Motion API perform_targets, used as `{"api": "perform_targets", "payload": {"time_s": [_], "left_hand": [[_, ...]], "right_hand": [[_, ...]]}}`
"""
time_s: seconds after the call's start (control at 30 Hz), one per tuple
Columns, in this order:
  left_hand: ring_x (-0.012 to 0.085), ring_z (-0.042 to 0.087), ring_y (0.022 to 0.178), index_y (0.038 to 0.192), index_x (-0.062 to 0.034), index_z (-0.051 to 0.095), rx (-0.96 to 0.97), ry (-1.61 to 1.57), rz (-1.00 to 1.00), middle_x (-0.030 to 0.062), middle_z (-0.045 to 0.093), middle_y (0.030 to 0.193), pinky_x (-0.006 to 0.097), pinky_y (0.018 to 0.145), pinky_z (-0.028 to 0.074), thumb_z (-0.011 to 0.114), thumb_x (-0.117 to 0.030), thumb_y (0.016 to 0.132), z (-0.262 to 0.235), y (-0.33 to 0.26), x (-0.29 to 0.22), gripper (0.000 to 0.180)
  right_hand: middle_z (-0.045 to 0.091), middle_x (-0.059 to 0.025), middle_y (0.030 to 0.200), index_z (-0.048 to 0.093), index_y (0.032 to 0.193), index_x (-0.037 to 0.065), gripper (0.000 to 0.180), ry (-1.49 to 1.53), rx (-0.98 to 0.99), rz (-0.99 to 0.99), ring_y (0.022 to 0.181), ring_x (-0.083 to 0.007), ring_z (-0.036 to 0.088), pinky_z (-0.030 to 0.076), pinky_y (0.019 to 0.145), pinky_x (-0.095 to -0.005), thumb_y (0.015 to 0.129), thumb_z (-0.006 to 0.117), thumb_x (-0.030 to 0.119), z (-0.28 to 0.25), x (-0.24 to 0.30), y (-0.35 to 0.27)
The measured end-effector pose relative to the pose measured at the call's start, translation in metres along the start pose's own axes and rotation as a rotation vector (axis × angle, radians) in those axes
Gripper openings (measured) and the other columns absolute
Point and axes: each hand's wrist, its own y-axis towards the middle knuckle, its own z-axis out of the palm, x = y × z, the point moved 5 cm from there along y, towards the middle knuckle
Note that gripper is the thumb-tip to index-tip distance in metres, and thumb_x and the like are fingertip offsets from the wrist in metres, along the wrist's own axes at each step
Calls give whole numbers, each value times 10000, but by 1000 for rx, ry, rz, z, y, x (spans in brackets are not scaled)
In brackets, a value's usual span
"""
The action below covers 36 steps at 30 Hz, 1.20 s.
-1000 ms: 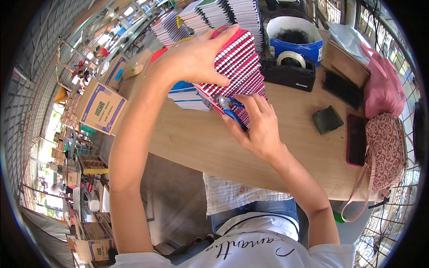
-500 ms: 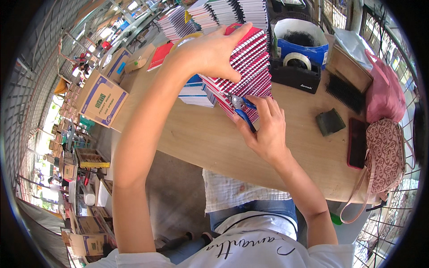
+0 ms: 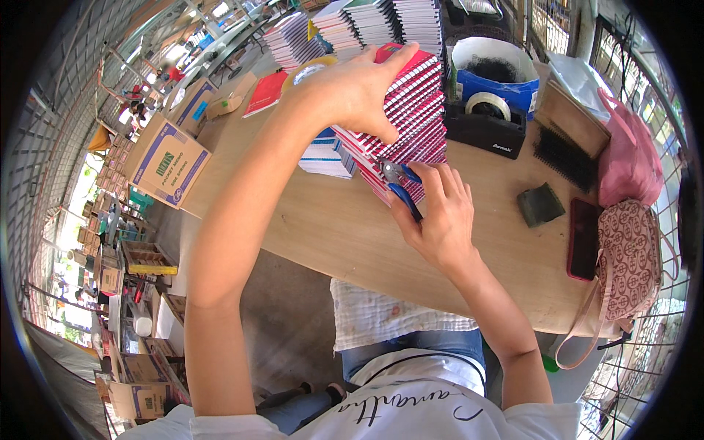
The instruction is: The person trims the excess wire binding from a stack of notebooks using pliers.
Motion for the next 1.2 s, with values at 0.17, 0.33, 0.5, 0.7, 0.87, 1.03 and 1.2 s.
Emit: {"api": "perform_targets", "payload": {"time_s": [0.17, 0.33, 0.5, 0.7, 0.87, 1.03, 1.2], "left_hand": [[414, 550, 1148, 1512, -218, 208, 7, -8, -21, 221, 468, 1365, 439, 921, 512, 779, -187, 554, -1, 0, -1, 1115], [418, 554, 1134, 1514, -209, 202, -17, 0, -4, 235, 473, 1346, 438, 915, 515, 768, -179, 550, 2, -2, -1, 1118], [421, 565, 1109, 1518, -207, 198, -24, 19, 11, 252, 480, 1322, 439, 907, 515, 773, -188, 547, 0, 0, 0, 1128], [415, 574, 1097, 1518, -205, 203, -32, 26, 21, 256, 503, 1291, 443, 886, 522, 787, -208, 544, -1, 0, 0, 1135], [411, 574, 1099, 1519, -201, 200, -47, 44, 29, 257, 499, 1300, 440, 884, 524, 786, -212, 543, 0, -1, -3, 1138], [412, 583, 1085, 1522, -201, 191, -39, 36, 31, 264, 495, 1306, 442, 878, 526, 783, -220, 543, -1, -1, -2, 1144], [413, 589, 1074, 1523, -201, 190, -12, 36, -2, 265, 500, 1296, 442, 874, 527, 780, -220, 541, 0, 0, -2, 1146]], "right_hand": [[581, -112, 876, 593, 1047, 32, 367, 12, -14, -26, 792, -283, 569, 428, 660, -397, 780, 724, 248, 1, 2, 3], [600, -59, 727, 616, 920, -5, 279, 1080, 530, 864, 668, -155, 581, 455, 596, -324, 875, 673, 265, 32, -22, -6], [613, -83, 794, 607, 969, 0, 304, 652, 241, 452, 727, -218, 594, 458, 648, -385, 859, 685, 272, 19, -22, -2], [591, -147, 1005, 567, 1100, 38, 391, 75, 85, 99, 950, -334, 566, 439, 747, -444, 804, 712, 249, 1, -9, -5], [617, -110, 791, 625, 979, 18, 296, 475, 169, 363, 710, -219, 597, 449, 610, -375, 844, 697, 272, 17, -23, -5], [615, -117, 718, 621, 900, -25, 297, 978, 328, 662, 623, -213, 592, 474, 577, -349, 847, 701, 256, 30, -36, -5], [595, -157, 845, 585, 998, 5, 341, 154, 9, 42, 717, -310, 601, 462, 594, -386, 793, 727, 238, 6, -8, -9]]}}
